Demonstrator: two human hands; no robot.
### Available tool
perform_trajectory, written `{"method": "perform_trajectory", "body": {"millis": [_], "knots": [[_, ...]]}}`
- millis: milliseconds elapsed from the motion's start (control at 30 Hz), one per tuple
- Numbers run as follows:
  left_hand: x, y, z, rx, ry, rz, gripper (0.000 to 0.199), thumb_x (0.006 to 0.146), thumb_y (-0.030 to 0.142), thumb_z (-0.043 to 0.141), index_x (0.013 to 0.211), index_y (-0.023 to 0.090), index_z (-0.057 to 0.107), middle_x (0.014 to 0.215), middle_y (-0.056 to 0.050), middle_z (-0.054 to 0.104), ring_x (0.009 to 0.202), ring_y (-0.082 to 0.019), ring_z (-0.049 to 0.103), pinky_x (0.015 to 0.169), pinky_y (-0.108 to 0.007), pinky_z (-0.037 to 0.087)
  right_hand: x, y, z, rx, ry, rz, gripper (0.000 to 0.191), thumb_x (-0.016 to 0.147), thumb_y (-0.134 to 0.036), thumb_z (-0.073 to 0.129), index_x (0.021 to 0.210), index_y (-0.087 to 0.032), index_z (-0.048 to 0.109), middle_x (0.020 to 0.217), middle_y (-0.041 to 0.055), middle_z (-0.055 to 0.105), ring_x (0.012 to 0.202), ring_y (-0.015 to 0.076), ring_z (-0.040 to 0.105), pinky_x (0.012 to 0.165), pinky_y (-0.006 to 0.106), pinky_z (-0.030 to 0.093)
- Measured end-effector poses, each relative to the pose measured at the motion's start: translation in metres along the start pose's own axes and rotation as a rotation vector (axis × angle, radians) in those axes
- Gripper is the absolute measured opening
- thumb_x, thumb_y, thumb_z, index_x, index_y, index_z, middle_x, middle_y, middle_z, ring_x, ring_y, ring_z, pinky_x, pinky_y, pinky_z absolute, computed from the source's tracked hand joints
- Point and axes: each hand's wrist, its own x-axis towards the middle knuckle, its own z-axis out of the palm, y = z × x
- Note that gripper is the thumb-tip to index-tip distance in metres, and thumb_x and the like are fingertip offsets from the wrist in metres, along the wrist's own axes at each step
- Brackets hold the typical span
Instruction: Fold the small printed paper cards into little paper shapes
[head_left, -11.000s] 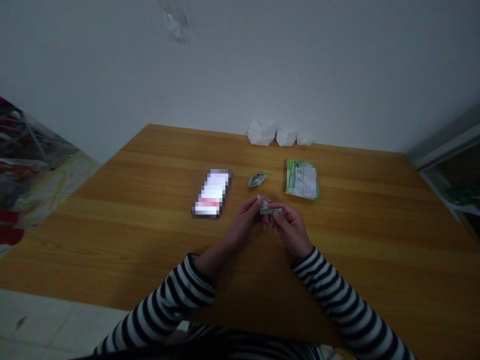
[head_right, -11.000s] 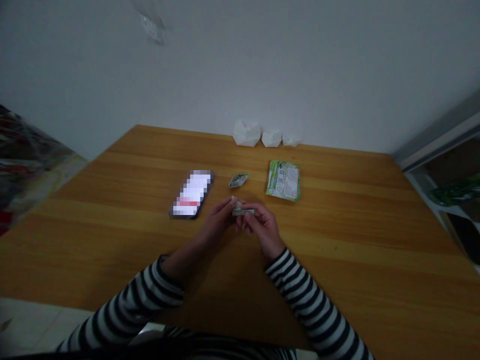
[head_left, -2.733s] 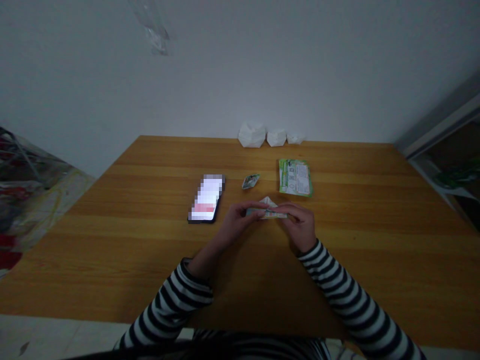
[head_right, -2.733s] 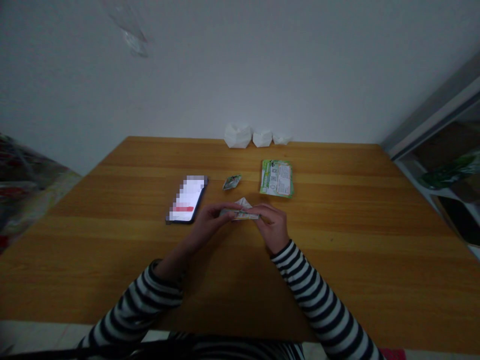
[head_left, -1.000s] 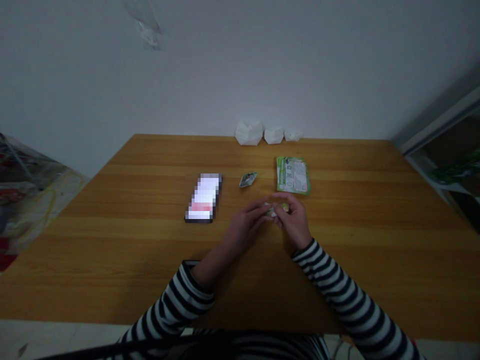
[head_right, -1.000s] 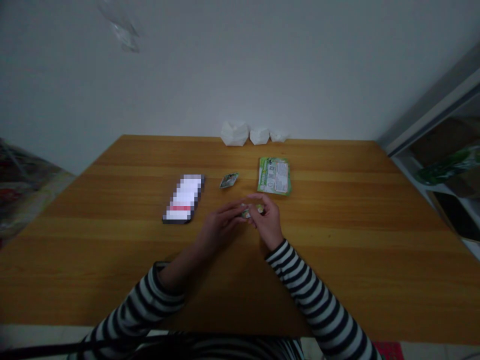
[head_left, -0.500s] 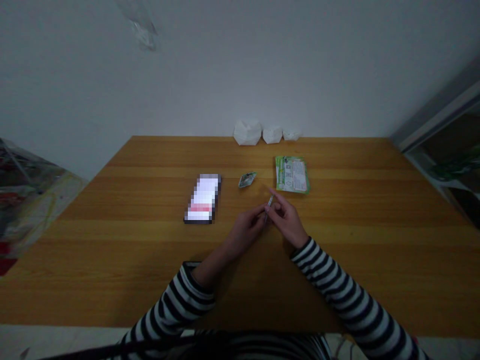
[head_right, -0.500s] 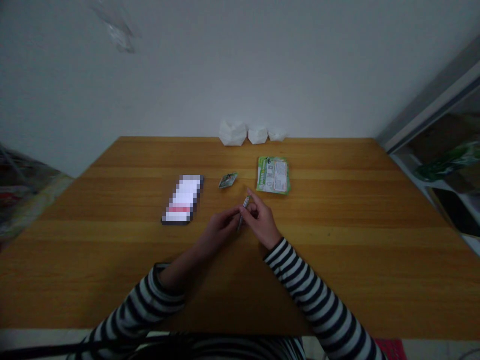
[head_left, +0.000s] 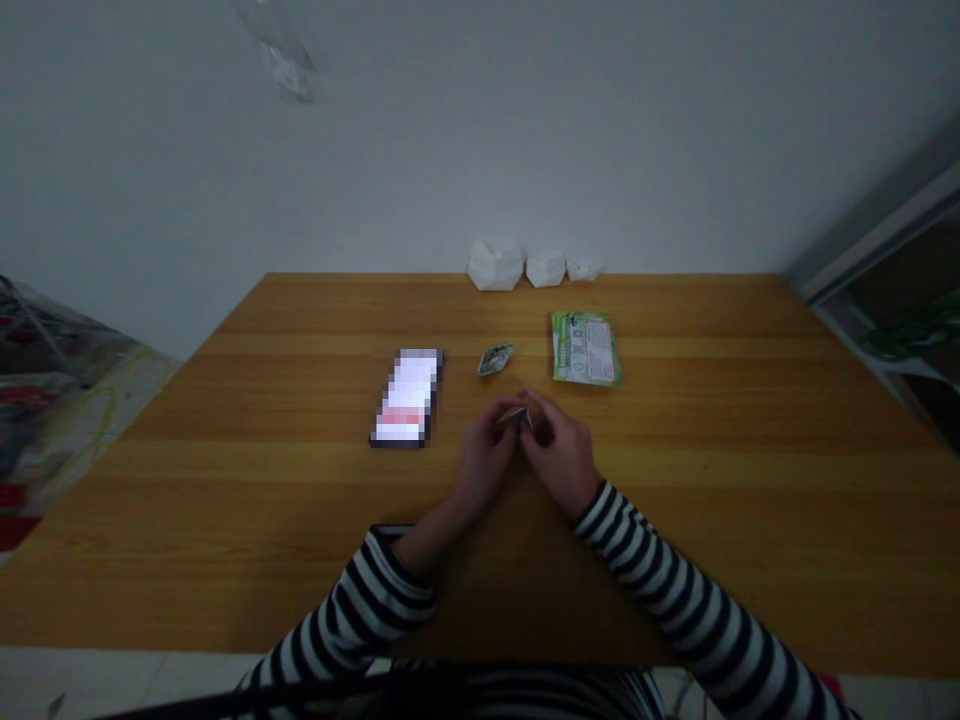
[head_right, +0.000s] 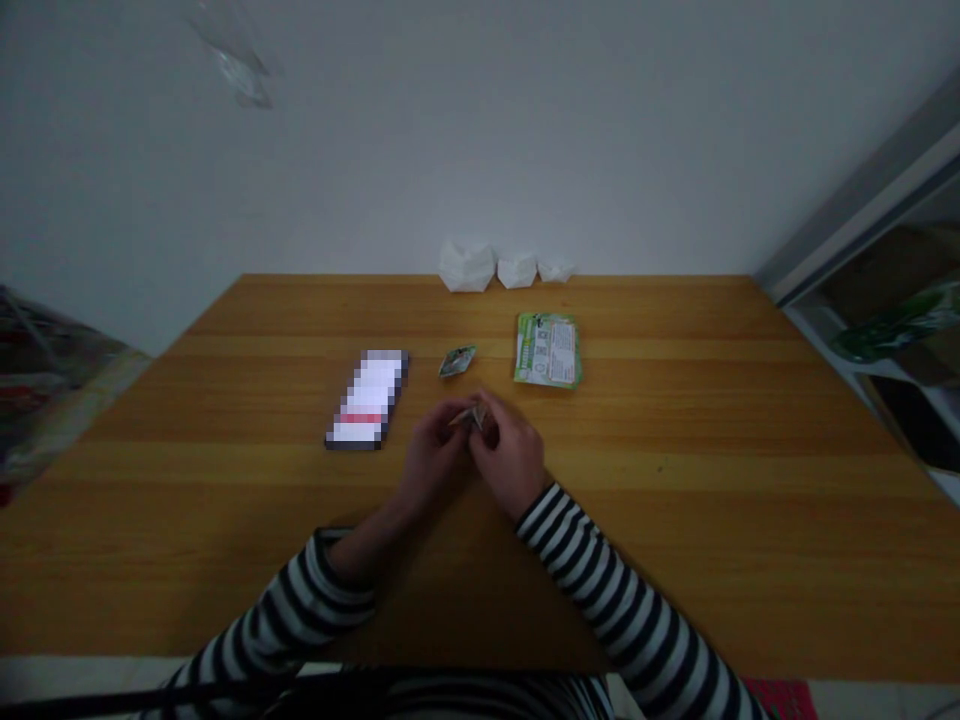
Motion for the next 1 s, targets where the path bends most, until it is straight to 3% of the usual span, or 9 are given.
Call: {"method": "perform_trajectory", "body": {"millis": [67, 167, 300, 367, 433, 533, 633, 833, 1000], "knots": [[-0.005, 0.001, 0.002, 0.173, -0.019, 0.091, 0.03, 0.091, 0.017, 0.051, 0.119, 0.02, 0.063, 0.125, -0.01, 0.068, 0.115, -0.023, 0.064, 0.1, -0.04, 0.052, 0.001, 0.001, 0.002, -0.016, -0.028, 0.018, 0.046, 0.09, -0.022, 0.053, 0.135, -0.024, 0.058, 0.112, 0.0098, 0.073, 0.097, 0.0268, 0.068, 0.09, 0.043, 0.053], [-0.013, 0.004, 0.004, 0.406, -0.072, 0.198, 0.049, 0.093, 0.015, 0.048, 0.141, 0.026, 0.05, 0.145, -0.009, 0.054, 0.125, -0.024, 0.059, 0.102, -0.039, 0.052, 0.0, 0.002, 0.004, -0.072, -0.017, 0.022, 0.045, 0.093, -0.022, 0.047, 0.138, -0.023, 0.056, 0.117, 0.0127, 0.071, 0.102, 0.0286, 0.067, 0.094, 0.045, 0.051], [-0.016, 0.009, 0.0, 0.433, -0.12, 0.301, 0.057, 0.091, 0.01, 0.046, 0.146, 0.024, 0.044, 0.154, -0.008, 0.039, 0.138, -0.023, 0.045, 0.111, -0.039, 0.044, -0.004, 0.003, 0.002, -0.06, -0.041, -0.047, 0.046, 0.092, -0.021, 0.047, 0.137, -0.02, 0.057, 0.115, 0.0155, 0.072, 0.101, 0.0299, 0.068, 0.094, 0.047, 0.05], [-0.012, 0.011, -0.004, 0.34, -0.084, 0.266, 0.055, 0.09, 0.008, 0.046, 0.143, 0.023, 0.049, 0.15, -0.008, 0.047, 0.136, -0.022, 0.048, 0.113, -0.04, 0.041, -0.004, 0.005, -0.001, 0.029, -0.053, -0.118, 0.047, 0.09, -0.018, 0.047, 0.135, -0.021, 0.059, 0.113, 0.0128, 0.073, 0.098, 0.0275, 0.068, 0.092, 0.045, 0.052], [-0.007, 0.011, -0.008, 0.173, -0.047, 0.137, 0.047, 0.09, 0.013, 0.051, 0.136, 0.021, 0.057, 0.139, -0.009, 0.059, 0.128, -0.024, 0.056, 0.109, -0.043, 0.046, -0.003, 0.007, -0.003, 0.147, -0.02, -0.145, 0.043, 0.088, -0.016, 0.049, 0.127, -0.025, 0.066, 0.104, 0.0084, 0.075, 0.087, 0.0234, 0.07, 0.081, 0.04, 0.055], [0.001, 0.008, -0.013, -0.159, -0.044, -0.12, 0.038, 0.086, 0.026, 0.065, 0.123, 0.019, 0.068, 0.123, -0.01, 0.07, 0.112, -0.027, 0.068, 0.098, -0.044, 0.054, 0.001, 0.008, -0.004, 0.346, 0.045, -0.065, 0.031, 0.087, -0.017, 0.052, 0.101, -0.027, 0.077, 0.08, 0.0032, 0.074, 0.063, 0.0175, 0.065, 0.06, 0.031, 0.053], [0.004, 0.007, -0.014, -0.35, -0.01, -0.252, 0.034, 0.079, 0.031, 0.073, 0.111, 0.019, 0.074, 0.113, -0.01, 0.074, 0.103, -0.027, 0.071, 0.094, -0.043, 0.056, 0.004, 0.006, -0.004, 0.512, 0.032, 0.067, 0.023, 0.084, -0.02, 0.056, 0.087, -0.025, 0.079, 0.075, 0.0021, 0.072, 0.058, 0.0151, 0.06, 0.054, 0.027, 0.049], [0.002, 0.014, -0.013, -0.243, 0.028, -0.198, 0.026, 0.08, 0.026, 0.069, 0.104, 0.02, 0.077, 0.111, -0.007, 0.075, 0.106, -0.026, 0.07, 0.099, -0.044, 0.053, 0.007, -0.001, -0.01, 0.668, -0.09, 0.127, 0.019, 0.085, -0.03, 0.06, 0.094, -0.024, 0.076, 0.088, 0.0036, 0.071, 0.077, 0.0174, 0.063, 0.067, 0.029, 0.051], [-0.002, 0.014, -0.01, -0.067, 0.047, -0.077, 0.028, 0.084, 0.02, 0.06, 0.108, 0.022, 0.075, 0.119, -0.005, 0.072, 0.115, -0.024, 0.066, 0.105, -0.044, 0.048, 0.01, -0.001, -0.007, 0.725, -0.113, 0.251, 0.017, 0.077, -0.036, 0.072, 0.087, -0.023, 0.066, 0.079, 0.0005, 0.065, 0.071, 0.0159, 0.06, 0.063, 0.026, 0.05]]}}
